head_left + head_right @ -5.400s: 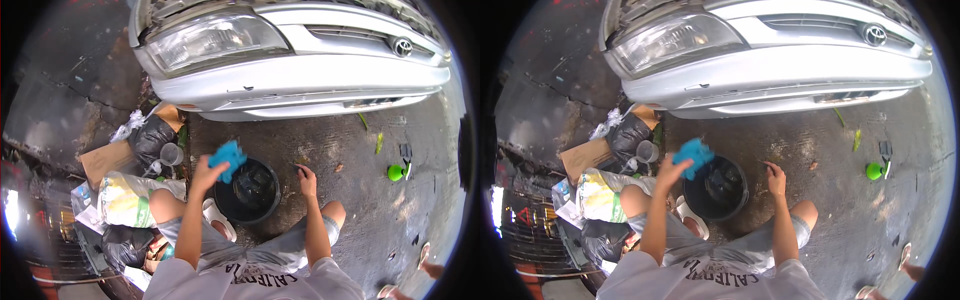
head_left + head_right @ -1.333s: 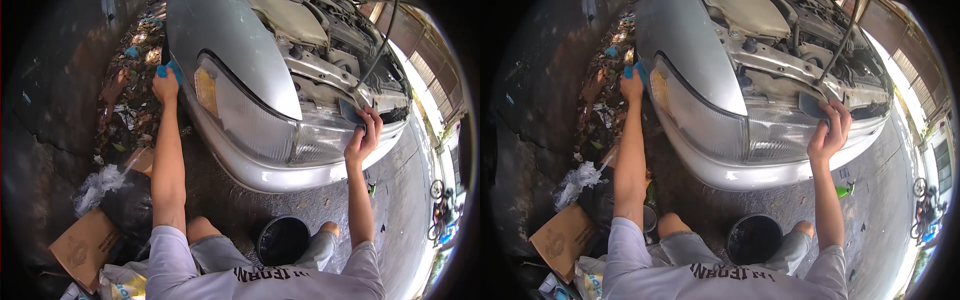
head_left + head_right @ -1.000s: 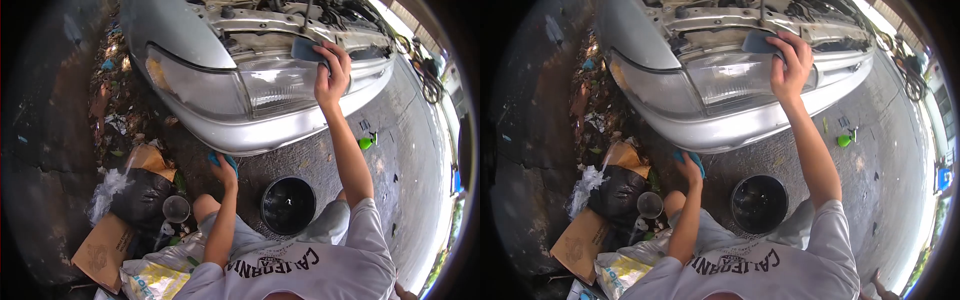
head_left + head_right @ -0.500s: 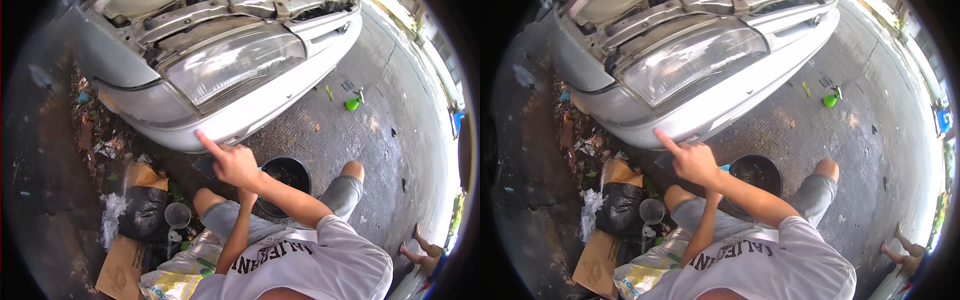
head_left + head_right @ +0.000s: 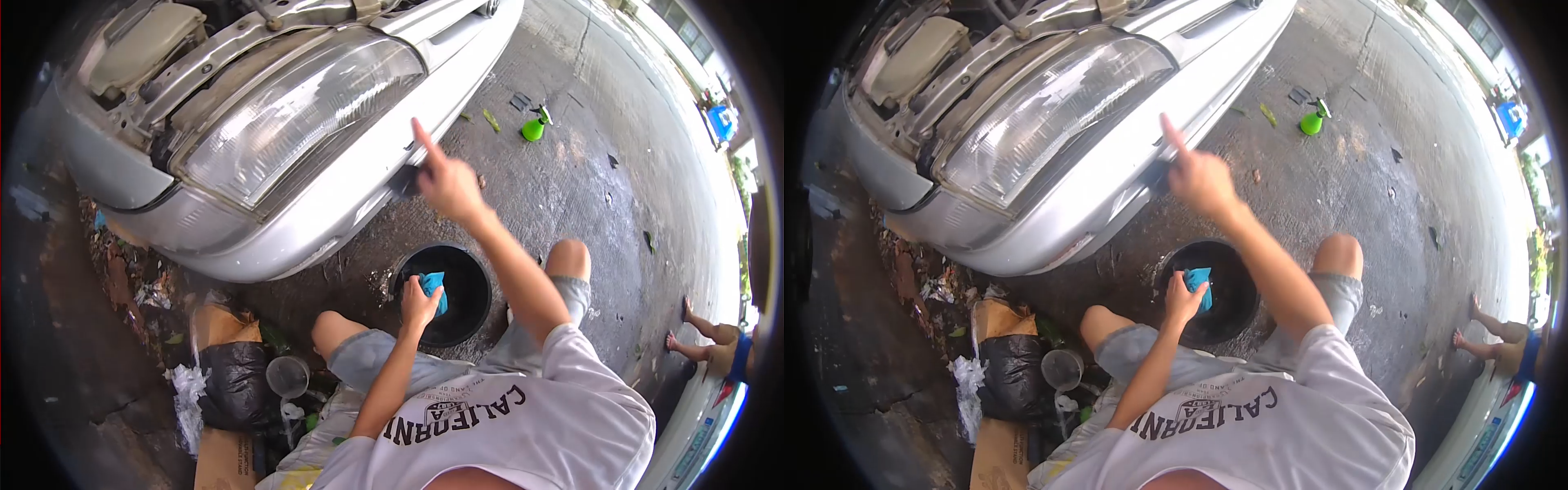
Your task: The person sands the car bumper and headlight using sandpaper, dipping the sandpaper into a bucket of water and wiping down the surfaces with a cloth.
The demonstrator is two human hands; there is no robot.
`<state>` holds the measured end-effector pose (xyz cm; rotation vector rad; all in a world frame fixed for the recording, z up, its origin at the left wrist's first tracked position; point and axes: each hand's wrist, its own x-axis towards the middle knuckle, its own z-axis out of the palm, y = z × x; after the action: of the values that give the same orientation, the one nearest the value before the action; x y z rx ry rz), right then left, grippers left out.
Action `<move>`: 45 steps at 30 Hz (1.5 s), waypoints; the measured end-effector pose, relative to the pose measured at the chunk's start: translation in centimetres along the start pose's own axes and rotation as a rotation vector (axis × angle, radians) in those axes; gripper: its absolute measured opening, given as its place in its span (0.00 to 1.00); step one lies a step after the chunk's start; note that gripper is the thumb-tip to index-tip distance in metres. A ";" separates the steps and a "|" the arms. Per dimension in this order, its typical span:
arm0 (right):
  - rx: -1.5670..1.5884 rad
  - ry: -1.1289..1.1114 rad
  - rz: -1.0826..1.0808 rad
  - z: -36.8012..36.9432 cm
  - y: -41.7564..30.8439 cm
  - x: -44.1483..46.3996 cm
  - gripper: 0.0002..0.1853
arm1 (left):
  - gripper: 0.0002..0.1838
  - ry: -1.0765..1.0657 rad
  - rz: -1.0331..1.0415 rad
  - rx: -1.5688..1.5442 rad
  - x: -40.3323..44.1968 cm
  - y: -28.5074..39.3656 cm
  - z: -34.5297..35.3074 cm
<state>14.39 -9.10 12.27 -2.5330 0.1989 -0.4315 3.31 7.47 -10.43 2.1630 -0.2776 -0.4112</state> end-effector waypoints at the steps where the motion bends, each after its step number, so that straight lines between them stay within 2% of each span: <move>1: 0.145 -0.083 -0.127 1.4 -1.1 -2.0 0.47 | 0.35 -0.023 -0.011 0.038 0.0 -0.6 0.6; 2: 0.300 -0.064 -0.302 3.6 -2.0 -4.4 0.46 | 0.35 -0.045 -0.028 0.075 -0.1 -1.0 1.3; 3: 0.277 -0.150 -0.394 5.6 -2.5 -6.2 0.47 | 0.36 -0.028 -0.023 0.098 -0.4 -0.9 1.4; 4: 0.261 -0.236 -0.485 7.5 -2.5 -7.4 0.47 | 0.37 -0.081 0.052 0.148 -0.1 -4.4 3.4; 6: 0.317 -0.255 -0.440 11.1 -0.8 -7.9 0.47 | 0.38 -0.066 0.028 0.227 -0.9 -5.8 3.7; 7: 0.159 -0.265 -0.474 11.9 0.7 -7.2 0.47 | 0.38 -0.064 0.024 0.245 -0.7 -5.1 3.1; 8: 0.084 -0.182 -0.522 12.6 2.5 -6.4 0.46 | 0.38 -0.176 -0.038 0.310 -1.0 -4.4 2.5; 9: 0.036 -0.179 -0.452 13.1 4.5 -5.7 0.46 | 0.38 -0.292 -0.107 0.376 -1.6 -3.7 1.9; 10: -0.010 -0.179 -0.379 13.3 6.6 -5.0 0.48 | 0.38 -0.298 -0.123 0.397 -1.9 -3.5 1.9; 12: -0.046 -0.421 -0.064 11.5 10.6 -2.4 0.47 | 0.37 -0.297 -0.159 0.395 -1.6 -3.0 2.6; 14: 0.044 -0.221 0.094 12.0 15.1 -0.4 0.47 | 0.37 -0.272 -0.189 0.396 -1.5 -4.2 3.3; 16: 0.018 -0.167 0.055 11.4 17.3 1.3 0.46 | 0.35 -0.316 -0.208 0.432 -1.8 -5.3 4.3; 17: 0.031 -0.213 0.058 11.4 17.5 1.8 0.46 | 0.33 -0.313 -0.218 0.445 -1.9 -5.9 4.8; 19: 0.098 -0.323 0.009 11.5 15.5 1.3 0.47 | 0.32 -0.335 -0.228 0.454 -1.9 -6.4 5.3; 21: 0.119 -0.403 -0.223 13.6 12.1 -0.9 0.49 | 0.31 -0.371 -0.233 0.459 -2.1 -6.5 5.6; 22: 0.160 -0.411 -0.246 13.8 10.4 -1.8 0.50 | 0.31 -0.346 -0.241 0.452 -1.8 -6.5 5.7; 24: 0.176 -0.373 -0.250 14.3 11.6 -1.0 0.50 | 0.31 -0.315 -0.257 0.455 -1.0 -5.9 6.5; 28: 0.135 -0.204 0.256 9.9 21.5 5.6 0.47 | 0.38 -0.309 -0.359 0.500 0.6 -5.0 7.7; 30: -0.157 -0.069 0.195 12.5 27.2 6.6 0.45 | 0.44 -0.237 -0.320 0.446 0.8 -5.6 9.3; 31: -0.145 -0.083 0.177 12.5 26.1 6.0 0.45 | 0.47 -0.275 -0.358 0.510 1.0 -5.7 10.0; 33: 0.238 -0.012 0.247 12.4 22.8 3.6 0.46 | 0.47 -0.286 -0.453 0.606 1.3 -5.2 11.2; 35: 0.438 -0.097 0.255 14.1 17.2 0.3 0.48 | 0.47 -0.371 -0.573 0.710 1.8 -5.8 12.4; 37: 0.600 -0.282 0.188 16.3 10.8 -2.8 0.51 | 0.44 -0.350 -0.546 0.652 1.1 -7.8 12.6; 38: 0.632 -0.343 0.158 18.2 7.8 -4.2 0.52 | 0.40 -0.294 -0.411 0.635 0.5 -8.7 12.7; 41: 0.641 -0.568 0.037 20.5 2.1 -8.2 0.51 | 0.32 -0.240 -0.542 0.335 0.8 -1.6 10.6; 42: 0.640 -0.627 -0.010 20.1 1.3 -8.8 0.51 | 0.31 -0.281 -0.393 0.665 0.6 -2.1 10.4; 43: 0.638 -0.634 -0.021 19.7 1.0 -8.8 0.51 | 0.31 -0.270 -0.400 0.660 0.0 -2.3 9.5; 45: 0.745 -0.330 0.179 19.0 1.3 -9.1 0.50 | 0.30 -0.170 -0.060 0.111 -2.0 -2.7 6.0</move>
<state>12.36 1.44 -5.94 -1.7962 0.1077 0.0036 -0.76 5.28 -15.54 2.2518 -0.3380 -0.6287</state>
